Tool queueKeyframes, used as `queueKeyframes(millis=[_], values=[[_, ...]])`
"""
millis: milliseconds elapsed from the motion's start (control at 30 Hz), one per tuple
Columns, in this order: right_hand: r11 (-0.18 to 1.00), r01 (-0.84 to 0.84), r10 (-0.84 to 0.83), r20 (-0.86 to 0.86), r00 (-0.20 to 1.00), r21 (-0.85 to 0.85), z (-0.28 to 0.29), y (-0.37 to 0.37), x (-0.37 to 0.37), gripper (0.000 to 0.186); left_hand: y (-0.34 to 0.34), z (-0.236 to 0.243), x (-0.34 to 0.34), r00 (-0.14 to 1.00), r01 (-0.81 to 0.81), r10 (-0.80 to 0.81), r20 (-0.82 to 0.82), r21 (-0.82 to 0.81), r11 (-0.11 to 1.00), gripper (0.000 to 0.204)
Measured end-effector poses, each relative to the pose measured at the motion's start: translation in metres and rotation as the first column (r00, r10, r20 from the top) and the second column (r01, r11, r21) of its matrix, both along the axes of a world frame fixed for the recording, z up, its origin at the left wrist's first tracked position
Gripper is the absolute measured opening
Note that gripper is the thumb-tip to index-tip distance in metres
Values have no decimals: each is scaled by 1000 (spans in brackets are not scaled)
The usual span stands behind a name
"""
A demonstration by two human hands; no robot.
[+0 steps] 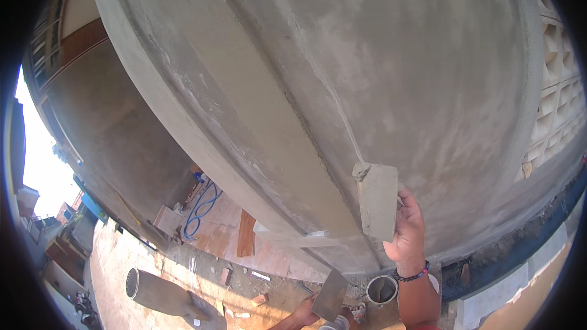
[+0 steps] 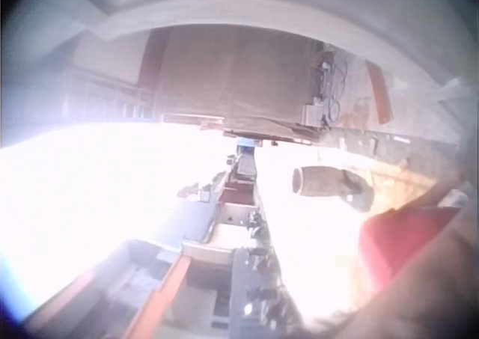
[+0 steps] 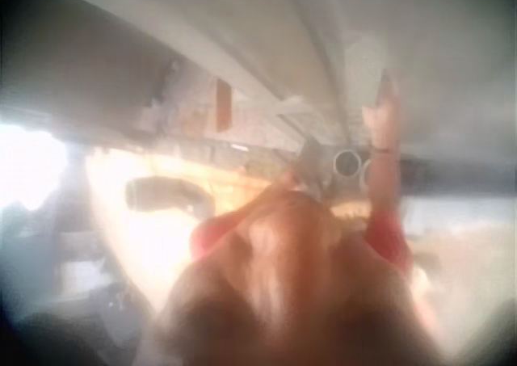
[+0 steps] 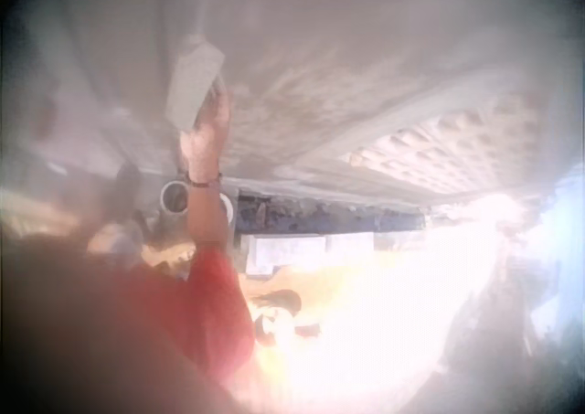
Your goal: The person applies and smooths plaster onto a vertical wall using a trowel and a smaller finishing tool. They repeatedly scoop plaster from a bucket and spread it along a vertical section of the wall, smoothing the surface.
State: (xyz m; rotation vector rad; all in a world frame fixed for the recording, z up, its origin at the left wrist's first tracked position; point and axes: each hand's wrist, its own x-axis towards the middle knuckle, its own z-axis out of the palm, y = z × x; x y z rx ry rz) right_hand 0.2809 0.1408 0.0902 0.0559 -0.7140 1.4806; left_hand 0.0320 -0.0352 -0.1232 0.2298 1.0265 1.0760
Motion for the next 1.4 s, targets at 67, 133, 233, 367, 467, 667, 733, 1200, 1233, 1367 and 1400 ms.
queueKeyframes(millis=[67, 133, 233, 367, 467, 667, 733, 1200, 1233, 1367, 1400], values=[[998, -18, 18, -11, 1000, 62, 38, 19, -10, 48, -3, 19, -13, 996, -71, 67, 59, 53, 996, 32], [998, 2, -3, 13, 1000, 69, 61, 35, -18, 50, -3, 30, -29, 992, -114, 110, 58, 70, 991, 31], [997, 21, -24, 37, 999, 75, 76, 44, -26, 49, -5, 47, -44, 991, -133, 133, 11, 41, 990, 32], [998, 22, -24, 45, 999, 52, 72, 50, -41, 48, -4, 68, -51, 995, -82, 79, 54, 52, 995, 34], [998, 49, -52, 60, 997, 50, 77, 51, -50, 47, -5, 91, -42, 989, -146, 146, -5, 23, 989, 34], [974, 165, -178, 80, 981, 154, 89, 63, -60, 47, -25, 79, -29, 976, -214, 212, 46, 56, 975, 32], [963, 180, -210, 137, 968, 201, 90, 67, -61, 46, -33, 82, -10, 951, -305, 304, 47, 26, 952, 31], [461, 632, -872, 187, 452, 623, 96, 67, -85, 32, -64, 81, 24, 902, -422, 407, 144, 99, 901, 31], [439, 615, -882, 184, 434, 655, 90, 68, -83, 33, -67, 79, 24, 900, -421, 398, 178, 116, 900, 31], [581, 520, -788, 273, 552, 625, 56, 61, -62, 34, -69, 82, 26, 874, -483, 475, 100, 69, 873, 31], [639, 491, -735, 281, 617, 592, 45, 61, -56, 34, -67, 92, 31, 876, -483, 479, 59, 74, 873, 31]])
